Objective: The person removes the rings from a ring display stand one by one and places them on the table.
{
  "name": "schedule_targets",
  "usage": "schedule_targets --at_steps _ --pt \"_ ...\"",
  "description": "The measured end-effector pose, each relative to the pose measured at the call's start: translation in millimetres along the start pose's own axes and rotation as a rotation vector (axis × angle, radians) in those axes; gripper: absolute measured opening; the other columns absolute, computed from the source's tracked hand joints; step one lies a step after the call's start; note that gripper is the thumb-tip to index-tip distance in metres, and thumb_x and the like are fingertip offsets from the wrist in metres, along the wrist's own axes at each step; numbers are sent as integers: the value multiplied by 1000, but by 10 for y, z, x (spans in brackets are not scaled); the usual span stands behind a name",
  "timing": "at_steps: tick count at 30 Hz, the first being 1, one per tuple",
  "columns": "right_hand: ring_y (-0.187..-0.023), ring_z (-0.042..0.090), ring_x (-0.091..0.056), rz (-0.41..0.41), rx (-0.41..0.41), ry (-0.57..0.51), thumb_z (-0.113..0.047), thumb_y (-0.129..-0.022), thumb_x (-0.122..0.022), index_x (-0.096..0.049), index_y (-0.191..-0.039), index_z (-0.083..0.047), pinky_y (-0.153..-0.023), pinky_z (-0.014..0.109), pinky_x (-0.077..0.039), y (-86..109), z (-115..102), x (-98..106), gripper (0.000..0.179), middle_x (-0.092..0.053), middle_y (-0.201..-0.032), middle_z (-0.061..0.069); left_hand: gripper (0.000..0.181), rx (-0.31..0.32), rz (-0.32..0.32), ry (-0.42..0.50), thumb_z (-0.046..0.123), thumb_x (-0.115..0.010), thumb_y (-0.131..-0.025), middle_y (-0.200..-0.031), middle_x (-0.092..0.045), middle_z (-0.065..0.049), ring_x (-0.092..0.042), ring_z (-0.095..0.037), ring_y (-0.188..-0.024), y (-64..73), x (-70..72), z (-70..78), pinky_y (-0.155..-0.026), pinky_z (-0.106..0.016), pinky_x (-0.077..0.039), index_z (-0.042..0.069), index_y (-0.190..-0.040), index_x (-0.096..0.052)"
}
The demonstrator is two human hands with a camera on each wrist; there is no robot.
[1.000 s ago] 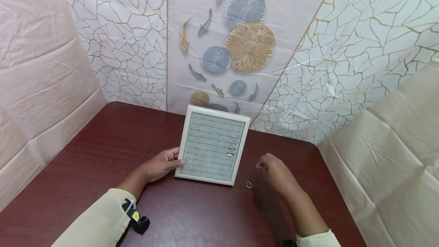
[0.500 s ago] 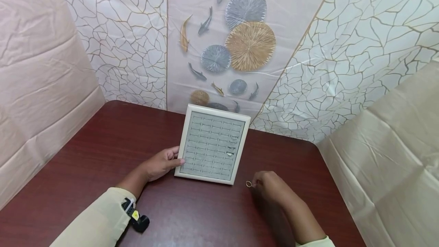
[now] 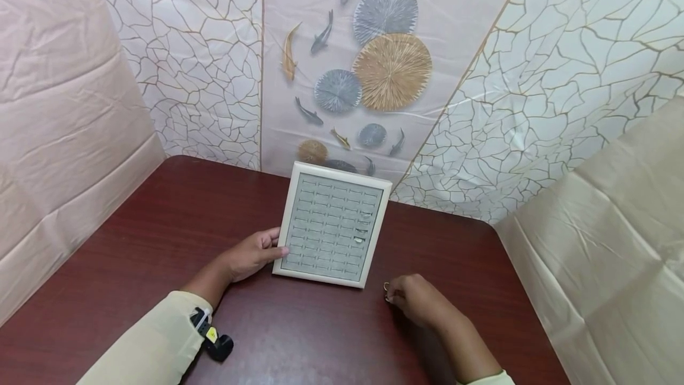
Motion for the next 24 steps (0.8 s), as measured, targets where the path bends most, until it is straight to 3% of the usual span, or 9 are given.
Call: schedule_targets --at_steps 10,16,24 --pt "-76 -1 -61 32 9 -23 -7 -88 -71 -71 -81 -18 -66 21 -50 0 13 35 12 -69 -81 -9 56 -2 -3 -2 13 -61 -99 -144 -55 -19 -64 -21 -120 -7 8 -4 -97 -28 -52 7 -150 -38" --pt "-73 -2 -58 68 -2 -23 1 -86 -68 -69 -79 -19 -65 21 -50 -14 -3 120 21 -67 -77 -10 56 5 -6 0 13 -60 -99 -144 -55 -17 -63 -21 -122 12 9 -17 -98 -29 -52 8 -150 -38" --pt "-75 1 -61 243 39 48 1 -85 -68 -70 -82 -21 -68 24 -53 -115 -87 366 23 -69 -79 -9 57 -3 -5 4 13 -60 -99 -144 -55 -19 -64 -22 -120 7 8 -19 -97 -29 -53 7 -150 -37"
Point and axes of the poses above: each hand's wrist, its own y-axis away from the middle knuckle, its own x-axis out of the back of the hand, z = x × y, the point moved 8 cm from there along -y, towards the middle knuckle
